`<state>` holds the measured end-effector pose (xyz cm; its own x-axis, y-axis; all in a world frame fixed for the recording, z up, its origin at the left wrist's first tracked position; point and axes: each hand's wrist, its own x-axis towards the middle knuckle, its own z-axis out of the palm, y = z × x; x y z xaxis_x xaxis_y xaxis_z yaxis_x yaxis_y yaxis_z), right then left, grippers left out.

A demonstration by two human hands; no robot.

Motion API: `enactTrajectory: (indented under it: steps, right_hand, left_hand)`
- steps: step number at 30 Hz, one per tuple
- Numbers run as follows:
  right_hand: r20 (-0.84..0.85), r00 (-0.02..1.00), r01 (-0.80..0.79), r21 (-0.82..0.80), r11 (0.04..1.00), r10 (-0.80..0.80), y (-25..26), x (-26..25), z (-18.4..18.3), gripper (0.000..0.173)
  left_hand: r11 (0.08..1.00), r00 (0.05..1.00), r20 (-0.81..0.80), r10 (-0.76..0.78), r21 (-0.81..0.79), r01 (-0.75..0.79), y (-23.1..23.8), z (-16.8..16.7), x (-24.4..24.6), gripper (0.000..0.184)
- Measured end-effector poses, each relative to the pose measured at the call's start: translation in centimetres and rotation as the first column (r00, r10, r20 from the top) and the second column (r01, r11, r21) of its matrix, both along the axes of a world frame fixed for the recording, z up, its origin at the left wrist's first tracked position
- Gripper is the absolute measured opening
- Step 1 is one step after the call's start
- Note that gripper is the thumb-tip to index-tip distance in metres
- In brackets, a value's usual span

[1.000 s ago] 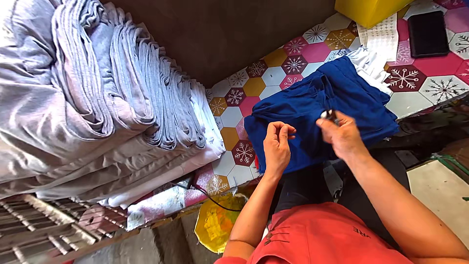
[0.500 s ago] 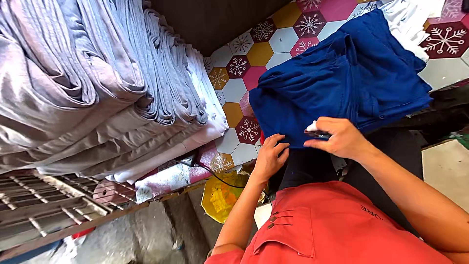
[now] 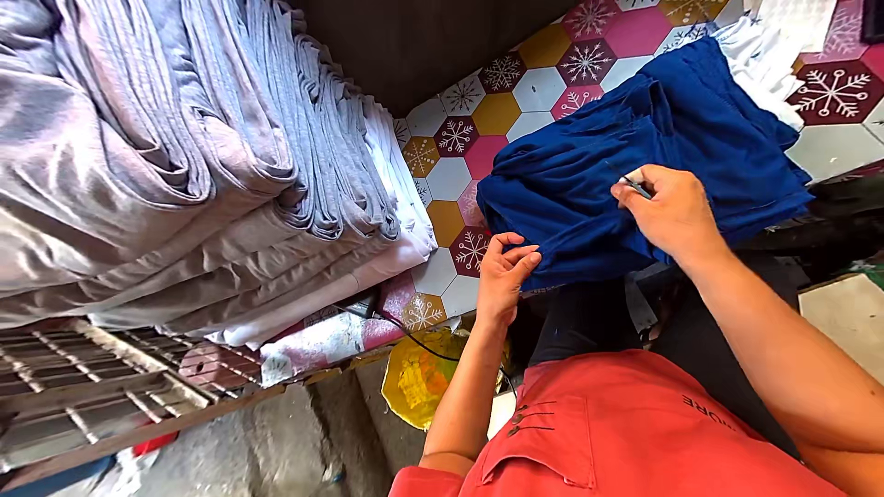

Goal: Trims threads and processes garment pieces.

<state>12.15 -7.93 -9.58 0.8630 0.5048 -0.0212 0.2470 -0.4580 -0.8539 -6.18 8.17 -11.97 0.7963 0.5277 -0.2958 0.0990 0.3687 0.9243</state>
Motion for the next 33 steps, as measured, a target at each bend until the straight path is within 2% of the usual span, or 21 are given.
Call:
enactTrajectory:
  steps: [2,3,5,10,12,15,17,19,22,25,28,30,33]
  right_hand:
    - [0.282,0.958,-0.060,0.046,0.997,0.045,-0.1,-1.8,0.3,0.023]
    - [0.309,0.949,-0.091,0.090,0.992,0.059,-0.1,-2.7,0.4,0.021]
    - [0.183,0.978,-0.127,0.142,0.982,0.100,0.1,-4.7,0.4,0.017]
    - [-0.160,0.980,-0.105,0.101,0.989,0.121,1.4,-5.9,-0.5,0.015]
    - [-0.292,0.948,-0.081,0.152,0.985,0.123,1.9,-5.8,-0.9,0.011]
    - [-0.509,0.842,-0.011,0.311,0.950,0.177,2.2,-5.8,-1.4,0.015]
    - [-0.555,0.799,0.006,0.394,0.919,0.232,2.0,-5.9,-1.8,0.018]
    - [-0.508,0.819,-0.022,0.439,0.898,0.268,1.8,-6.1,-2.0,0.018]
    - [-0.306,0.915,-0.120,0.414,0.902,0.262,1.7,-6.5,-2.0,0.009]
    - [-0.176,0.952,-0.185,0.317,0.930,0.250,1.9,-7.0,-1.6,0.004]
    - [-0.158,0.949,-0.222,0.281,0.934,0.273,1.8,-6.6,-1.7,0.005]
    - [-0.136,0.940,-0.269,0.273,0.924,0.314,1.2,-5.5,-1.8,0.010]
    - [0.038,0.927,-0.373,0.183,0.910,0.373,-0.2,-3.4,-1.9,0.029]
  left_hand:
    - [0.998,0.999,0.012,0.043,0.038,-0.044,-0.6,0.4,0.5,0.027]
    - [0.996,0.998,0.018,0.058,0.059,-0.059,-0.8,0.6,0.6,0.027]
    - [0.993,0.998,0.020,0.062,0.101,-0.063,-1.3,0.8,0.6,0.025]
    - [0.972,0.999,0.003,0.032,0.231,-0.032,-2.0,0.4,0.6,0.022]
    - [0.968,1.000,0.006,0.026,0.248,-0.026,-2.2,0.4,0.7,0.022]
    - [0.957,0.999,0.025,0.020,0.290,-0.027,-2.3,0.1,0.7,0.019]
    - [0.933,1.000,0.017,0.019,0.360,-0.024,-2.2,0.0,0.7,0.014]
    - [0.897,1.000,-0.011,0.002,0.443,0.004,-2.3,0.0,0.7,0.013]
    - [0.852,0.999,-0.031,-0.030,0.522,0.042,-2.5,0.0,0.8,0.013]
    - [0.864,1.000,-0.007,0.008,0.503,-0.003,-2.9,-0.3,1.0,0.011]
    - [0.870,1.000,-0.011,0.020,0.493,-0.011,-2.8,-0.7,1.2,0.008]
    - [0.856,1.000,-0.008,0.001,0.517,0.003,-2.7,-0.9,1.2,0.007]
    - [0.820,1.000,-0.027,-0.005,0.572,0.020,-2.3,-1.0,1.2,0.007]
